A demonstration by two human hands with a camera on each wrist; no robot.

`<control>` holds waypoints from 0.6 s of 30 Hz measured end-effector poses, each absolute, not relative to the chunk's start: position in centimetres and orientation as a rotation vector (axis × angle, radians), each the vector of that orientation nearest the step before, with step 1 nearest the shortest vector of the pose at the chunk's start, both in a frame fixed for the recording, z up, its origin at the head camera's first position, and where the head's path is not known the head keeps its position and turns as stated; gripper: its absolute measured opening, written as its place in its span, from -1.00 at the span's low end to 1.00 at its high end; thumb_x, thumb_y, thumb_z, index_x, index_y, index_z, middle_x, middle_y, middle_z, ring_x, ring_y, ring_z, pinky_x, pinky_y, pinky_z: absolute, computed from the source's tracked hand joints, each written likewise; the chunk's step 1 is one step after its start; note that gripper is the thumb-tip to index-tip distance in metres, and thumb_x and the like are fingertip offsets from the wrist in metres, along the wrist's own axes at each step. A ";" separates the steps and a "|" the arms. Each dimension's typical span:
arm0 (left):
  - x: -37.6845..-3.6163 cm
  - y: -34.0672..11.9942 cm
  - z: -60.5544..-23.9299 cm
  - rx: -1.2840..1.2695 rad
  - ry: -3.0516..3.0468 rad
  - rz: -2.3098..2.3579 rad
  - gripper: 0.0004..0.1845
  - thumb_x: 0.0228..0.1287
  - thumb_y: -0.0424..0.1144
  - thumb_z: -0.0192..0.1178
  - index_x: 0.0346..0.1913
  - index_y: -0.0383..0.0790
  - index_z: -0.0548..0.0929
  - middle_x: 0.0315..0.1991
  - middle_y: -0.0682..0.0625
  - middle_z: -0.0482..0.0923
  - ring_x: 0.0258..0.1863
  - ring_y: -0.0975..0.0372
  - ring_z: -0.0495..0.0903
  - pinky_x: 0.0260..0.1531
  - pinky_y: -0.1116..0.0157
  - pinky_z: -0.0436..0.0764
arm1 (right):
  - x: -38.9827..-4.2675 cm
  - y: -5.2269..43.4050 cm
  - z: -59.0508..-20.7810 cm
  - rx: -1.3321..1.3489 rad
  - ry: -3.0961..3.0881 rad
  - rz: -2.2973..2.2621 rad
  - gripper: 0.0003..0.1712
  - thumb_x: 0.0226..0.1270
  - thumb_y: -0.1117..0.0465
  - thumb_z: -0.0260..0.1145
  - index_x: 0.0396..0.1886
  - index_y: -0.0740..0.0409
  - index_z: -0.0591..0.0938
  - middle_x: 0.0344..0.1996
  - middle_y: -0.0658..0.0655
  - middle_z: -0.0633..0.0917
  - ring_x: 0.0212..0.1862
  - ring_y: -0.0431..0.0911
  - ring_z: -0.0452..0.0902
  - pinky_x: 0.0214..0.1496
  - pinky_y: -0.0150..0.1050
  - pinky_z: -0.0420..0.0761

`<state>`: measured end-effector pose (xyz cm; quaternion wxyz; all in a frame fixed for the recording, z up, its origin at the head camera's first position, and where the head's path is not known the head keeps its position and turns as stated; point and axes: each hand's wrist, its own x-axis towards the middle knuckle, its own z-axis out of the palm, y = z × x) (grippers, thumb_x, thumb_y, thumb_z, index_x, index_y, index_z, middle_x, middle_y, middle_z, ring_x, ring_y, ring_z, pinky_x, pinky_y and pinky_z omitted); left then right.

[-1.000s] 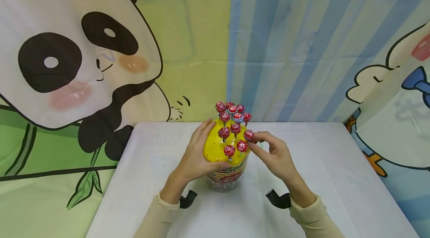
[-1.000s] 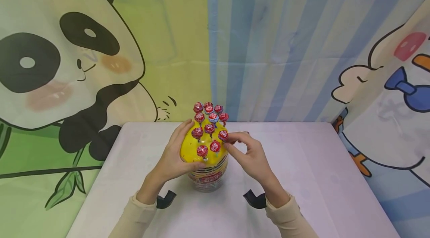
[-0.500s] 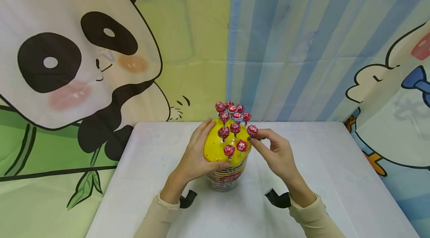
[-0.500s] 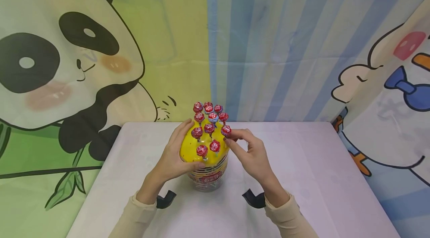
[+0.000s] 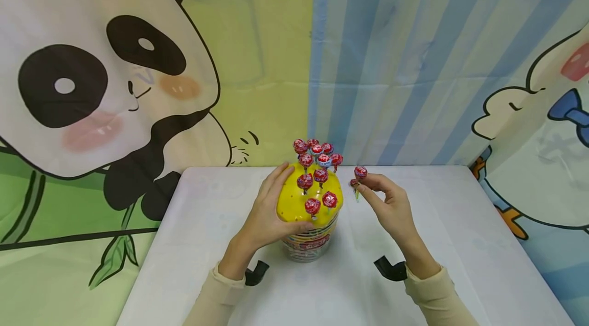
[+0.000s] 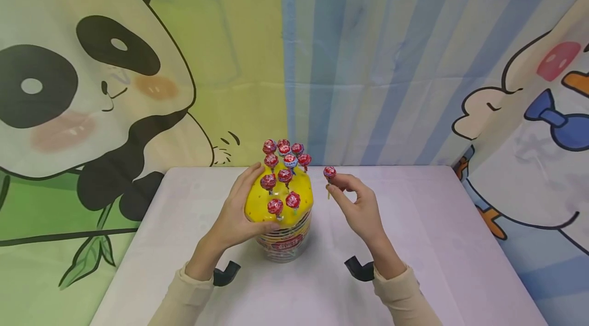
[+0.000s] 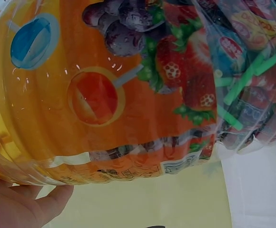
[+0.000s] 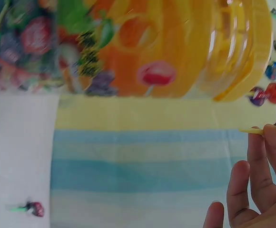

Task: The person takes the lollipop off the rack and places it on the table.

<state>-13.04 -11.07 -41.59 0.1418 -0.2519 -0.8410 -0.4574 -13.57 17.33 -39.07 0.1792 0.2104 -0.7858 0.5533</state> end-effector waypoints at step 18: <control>-13.0 -11.0 -41.6 -0.724 -2.428 -1.341 0.18 -0.13 0.25 0.55 0.57 0.19 0.13 0.57 0.12 -0.05 0.46 0.13 0.11 0.23 -0.07 0.43 | -18.7 21.6 -45.8 0.253 -2.466 1.504 -0.73 0.40 0.29 0.35 0.01 0.36 0.69 -0.18 0.28 0.74 -0.16 -0.14 0.59 -0.16 -0.42 0.52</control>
